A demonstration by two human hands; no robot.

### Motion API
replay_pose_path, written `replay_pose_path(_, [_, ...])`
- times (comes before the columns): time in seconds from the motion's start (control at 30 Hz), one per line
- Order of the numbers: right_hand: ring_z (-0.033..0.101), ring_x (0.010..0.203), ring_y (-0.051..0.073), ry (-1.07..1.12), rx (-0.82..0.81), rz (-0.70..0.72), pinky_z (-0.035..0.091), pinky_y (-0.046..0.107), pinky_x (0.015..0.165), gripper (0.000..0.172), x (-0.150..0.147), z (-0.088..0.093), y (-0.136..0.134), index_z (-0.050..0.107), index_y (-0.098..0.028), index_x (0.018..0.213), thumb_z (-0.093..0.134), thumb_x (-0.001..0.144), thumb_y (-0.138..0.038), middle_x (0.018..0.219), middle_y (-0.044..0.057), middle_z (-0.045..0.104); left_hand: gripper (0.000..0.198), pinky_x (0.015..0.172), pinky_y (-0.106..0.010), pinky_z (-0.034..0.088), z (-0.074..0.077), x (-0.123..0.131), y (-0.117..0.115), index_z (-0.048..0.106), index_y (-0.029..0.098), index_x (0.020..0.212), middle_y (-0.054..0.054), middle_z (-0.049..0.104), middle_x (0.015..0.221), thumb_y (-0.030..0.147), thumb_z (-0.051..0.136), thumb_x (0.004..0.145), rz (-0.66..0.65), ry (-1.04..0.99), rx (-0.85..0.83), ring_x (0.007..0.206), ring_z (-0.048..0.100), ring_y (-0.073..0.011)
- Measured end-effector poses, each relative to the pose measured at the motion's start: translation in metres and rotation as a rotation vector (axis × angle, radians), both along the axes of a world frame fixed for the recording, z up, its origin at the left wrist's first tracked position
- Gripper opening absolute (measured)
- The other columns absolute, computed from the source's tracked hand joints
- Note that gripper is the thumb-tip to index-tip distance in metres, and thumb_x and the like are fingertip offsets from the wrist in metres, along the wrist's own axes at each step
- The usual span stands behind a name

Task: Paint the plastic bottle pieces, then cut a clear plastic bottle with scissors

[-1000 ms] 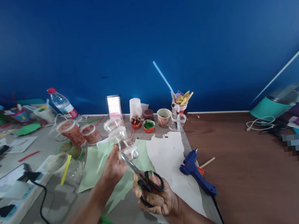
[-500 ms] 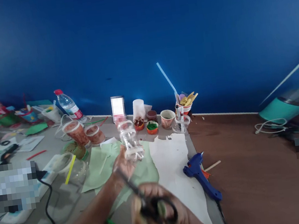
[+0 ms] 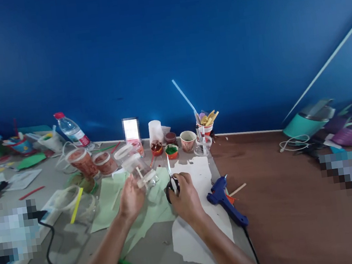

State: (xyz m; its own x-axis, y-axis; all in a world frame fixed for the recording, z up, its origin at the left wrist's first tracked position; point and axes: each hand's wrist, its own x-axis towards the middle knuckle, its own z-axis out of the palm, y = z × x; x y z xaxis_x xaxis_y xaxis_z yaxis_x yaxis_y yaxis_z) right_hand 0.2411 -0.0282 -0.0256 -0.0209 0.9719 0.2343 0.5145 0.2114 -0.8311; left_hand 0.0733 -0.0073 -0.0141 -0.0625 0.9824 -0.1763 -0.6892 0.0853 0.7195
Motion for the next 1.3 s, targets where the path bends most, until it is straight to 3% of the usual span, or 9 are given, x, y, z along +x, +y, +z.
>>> replay_pose_path(0.17, [0.058,0.1,0.028,-0.421,-0.058,0.02,0.043,0.04,0.086,0.038,0.002,0.006,-0.002,0.058,-0.012,0.116,0.052,0.078,-0.019,0.113,0.015,0.054,0.018,0.091,-0.04,0.05,0.006,-0.001,0.001,0.066,0.02,0.089,-0.002,0.072,0.086,0.022,0.066,0.071,-0.025,-0.099,0.033,0.094,0.067,-0.0222])
replay_pose_path(0.3, [0.057,0.101,0.029,-0.663,-0.111,0.034,0.04,0.04,0.086,0.03,0.0,0.017,-0.01,0.062,-0.013,0.107,0.05,0.08,-0.019,0.112,0.015,0.057,0.018,0.088,-0.037,0.052,0.008,-0.002,-0.002,0.065,0.016,0.083,-0.003,0.072,0.081,0.022,0.072,0.067,-0.067,-0.071,0.044,0.083,0.068,-0.0199])
replay_pose_path(0.57, [0.053,0.108,0.036,-0.768,-0.156,0.137,0.038,0.045,0.089,0.028,0.017,0.023,-0.007,0.069,-0.011,0.098,0.057,0.074,-0.019,0.111,0.018,0.064,0.024,0.088,-0.037,0.052,0.008,-0.001,-0.008,0.067,0.013,0.09,-0.007,0.072,0.083,0.03,0.073,0.074,-0.12,-0.003,0.089,0.09,0.068,-0.023])
replay_pose_path(0.63, [0.054,0.109,0.033,-0.594,-0.168,0.125,0.038,0.045,0.091,0.029,0.022,0.029,-0.002,0.068,-0.013,0.102,0.054,0.077,-0.017,0.113,0.017,0.064,0.027,0.087,-0.036,0.052,0.005,0.0,-0.008,0.068,0.013,0.09,-0.007,0.073,0.082,0.035,0.073,0.075,-0.136,0.021,0.097,0.09,0.068,-0.0232])
replay_pose_path(0.73, [0.06,0.1,0.027,-0.042,-0.238,0.121,0.043,0.039,0.088,0.029,0.023,0.039,0.007,0.066,-0.017,0.106,0.049,0.089,-0.031,0.103,0.012,0.068,0.033,0.084,-0.034,0.052,0.002,0.003,-0.01,0.07,0.012,0.084,-0.009,0.073,0.082,0.044,0.074,0.073,-0.166,0.066,0.129,0.091,0.067,-0.0243])
replay_pose_path(0.83, [0.063,0.09,0.022,0.486,-0.35,0.289,0.045,0.036,0.084,0.043,0.016,0.041,0.011,0.067,-0.016,0.1,0.053,0.086,-0.054,0.091,0.007,0.069,0.038,0.084,-0.034,0.052,0.001,0.01,-0.014,0.072,0.012,0.081,-0.012,0.073,0.085,0.048,0.073,0.072,-0.253,0.082,0.182,0.094,0.067,-0.0266])
replay_pose_path(0.93, [0.064,0.086,0.021,0.824,-0.463,0.485,0.047,0.034,0.082,0.044,0.006,0.033,0.014,0.067,-0.014,0.094,0.063,0.078,-0.055,0.088,0.008,0.07,0.042,0.084,-0.035,0.052,0.001,0.016,-0.018,0.073,0.012,0.09,-0.013,0.074,0.09,0.05,0.073,0.071,-0.337,0.076,0.19,0.096,0.067,-0.0289])
replay_pose_path(1.13, [0.066,0.088,0.023,1.036,-0.539,0.579,0.048,0.034,0.08,0.043,0.0,0.017,0.022,0.065,-0.013,0.094,0.073,0.067,-0.046,0.088,0.009,0.072,0.046,0.089,-0.034,0.05,-0.009,0.013,-0.018,0.07,0.021,0.108,-0.011,0.074,0.1,0.051,0.071,0.073,-0.259,0.122,0.099,0.104,0.065,-0.027])
replay_pose_path(1.3, [0.067,0.085,0.022,1.163,-0.448,0.492,0.048,0.032,0.079,0.039,0.0,0.015,0.023,0.065,-0.017,0.093,0.078,0.062,-0.036,0.087,0.005,0.073,0.054,0.09,-0.035,0.049,-0.017,0.013,-0.012,0.067,0.019,0.114,-0.011,0.073,0.101,0.058,0.061,0.078,-0.143,0.257,0.137,0.102,0.065,-0.0261])
